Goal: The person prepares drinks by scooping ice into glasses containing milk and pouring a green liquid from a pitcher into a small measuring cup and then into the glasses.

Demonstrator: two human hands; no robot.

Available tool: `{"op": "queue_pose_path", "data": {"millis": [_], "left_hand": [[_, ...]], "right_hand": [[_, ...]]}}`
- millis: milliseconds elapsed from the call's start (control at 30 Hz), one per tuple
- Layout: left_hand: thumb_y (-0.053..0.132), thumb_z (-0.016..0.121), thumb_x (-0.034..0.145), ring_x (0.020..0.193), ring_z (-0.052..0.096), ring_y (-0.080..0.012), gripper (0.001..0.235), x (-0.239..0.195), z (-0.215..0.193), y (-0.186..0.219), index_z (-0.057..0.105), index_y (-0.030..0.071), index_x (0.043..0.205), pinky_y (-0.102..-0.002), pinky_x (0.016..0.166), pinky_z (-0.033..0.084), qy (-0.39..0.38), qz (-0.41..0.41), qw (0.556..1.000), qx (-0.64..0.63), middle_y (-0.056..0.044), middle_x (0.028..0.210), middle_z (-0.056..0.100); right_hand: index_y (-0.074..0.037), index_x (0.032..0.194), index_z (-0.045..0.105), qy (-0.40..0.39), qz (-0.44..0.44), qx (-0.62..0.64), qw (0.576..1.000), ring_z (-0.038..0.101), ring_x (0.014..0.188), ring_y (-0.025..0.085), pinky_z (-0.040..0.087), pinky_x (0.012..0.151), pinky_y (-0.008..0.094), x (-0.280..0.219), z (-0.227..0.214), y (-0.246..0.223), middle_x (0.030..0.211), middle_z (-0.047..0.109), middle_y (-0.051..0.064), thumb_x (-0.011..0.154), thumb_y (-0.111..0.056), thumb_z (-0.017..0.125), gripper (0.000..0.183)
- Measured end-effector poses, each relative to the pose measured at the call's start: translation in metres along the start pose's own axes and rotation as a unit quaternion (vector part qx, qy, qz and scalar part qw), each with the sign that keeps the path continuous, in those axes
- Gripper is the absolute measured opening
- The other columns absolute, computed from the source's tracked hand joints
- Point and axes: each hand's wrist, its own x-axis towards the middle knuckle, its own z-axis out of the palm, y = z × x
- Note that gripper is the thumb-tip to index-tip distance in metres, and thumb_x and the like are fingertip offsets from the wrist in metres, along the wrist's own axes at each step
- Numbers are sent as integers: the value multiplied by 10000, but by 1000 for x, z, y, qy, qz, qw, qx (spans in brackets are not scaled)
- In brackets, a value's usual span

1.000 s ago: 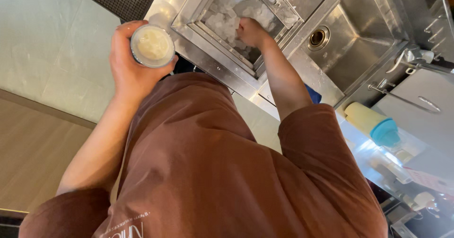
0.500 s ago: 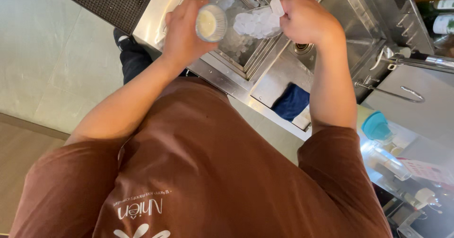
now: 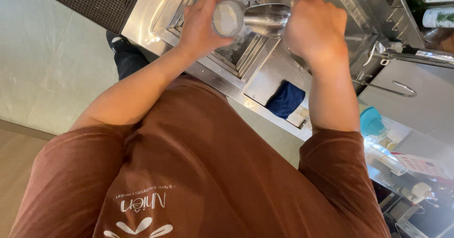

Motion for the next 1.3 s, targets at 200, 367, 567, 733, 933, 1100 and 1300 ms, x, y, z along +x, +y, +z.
{"op": "queue_pose_path", "data": {"millis": [200, 367, 567, 733, 933, 1100, 1300], "left_hand": [[201, 1016, 748, 1191, 647, -336, 748, -18, -33, -11, 554, 94, 1327, -426, 1030, 495, 54, 33, 996, -56, -107, 1272, 679], [193, 1026, 778, 1220, 666, -322, 723, -53, -96, -6, 546, 72, 1305, -421, 1054, 531, 63, -10, 998, -12, -115, 1312, 668], [139, 1005, 816, 1210, 672, -291, 665, -91, -141, 2, 534, 45, 1276, -386, 1043, 552, 99, -49, 994, 6, -123, 1306, 661], [132, 1031, 807, 1207, 671, -295, 675, -103, -142, -3, 537, 49, 1259, -396, 1039, 546, 129, -38, 989, 55, -126, 1301, 664], [120, 999, 695, 1193, 650, -331, 727, -100, -125, -13, 564, 48, 1273, -436, 1003, 502, 105, -40, 987, 113, -138, 1288, 675], [146, 992, 730, 1173, 670, -317, 700, -82, -104, -11, 556, 65, 1272, -399, 1018, 540, 83, -49, 995, -36, -125, 1246, 661], [149, 959, 675, 1157, 605, -379, 719, -55, -66, -7, 554, 56, 1263, -430, 985, 488, 68, -24, 997, -3, -138, 1227, 649]], "right_hand": [[-13, 1008, 779, -228, 19, 19, 973, 717, 960, 410, 578, 832, 486, 52, 104, 10, 1025, 732, 245, 788, -75, 646, 264], [-40, 998, 765, -200, -65, 85, 974, 691, 1014, 402, 563, 847, 464, 107, 292, -77, 1057, 717, 240, 751, -44, 703, 254], [18, 945, 750, -169, -52, 251, 952, 690, 1002, 417, 549, 874, 447, 159, 384, -110, 1027, 694, 309, 838, -93, 651, 184], [-12, 890, 712, -271, 19, 372, 888, 736, 839, 382, 542, 758, 432, 154, 379, -96, 900, 752, 246, 951, -171, 542, 240], [30, 965, 674, 22, -170, 460, 871, 655, 794, 394, 526, 721, 454, 131, 333, -86, 872, 690, 249, 998, -151, 584, 205], [3, 975, 651, -111, -110, 339, 928, 668, 792, 383, 509, 733, 483, 105, 201, -43, 854, 668, 231, 996, -164, 538, 203], [-13, 923, 694, 36, -103, 136, 985, 649, 831, 463, 496, 714, 557, 21, 35, -42, 855, 700, 236, 1009, -214, 593, 240]]}}
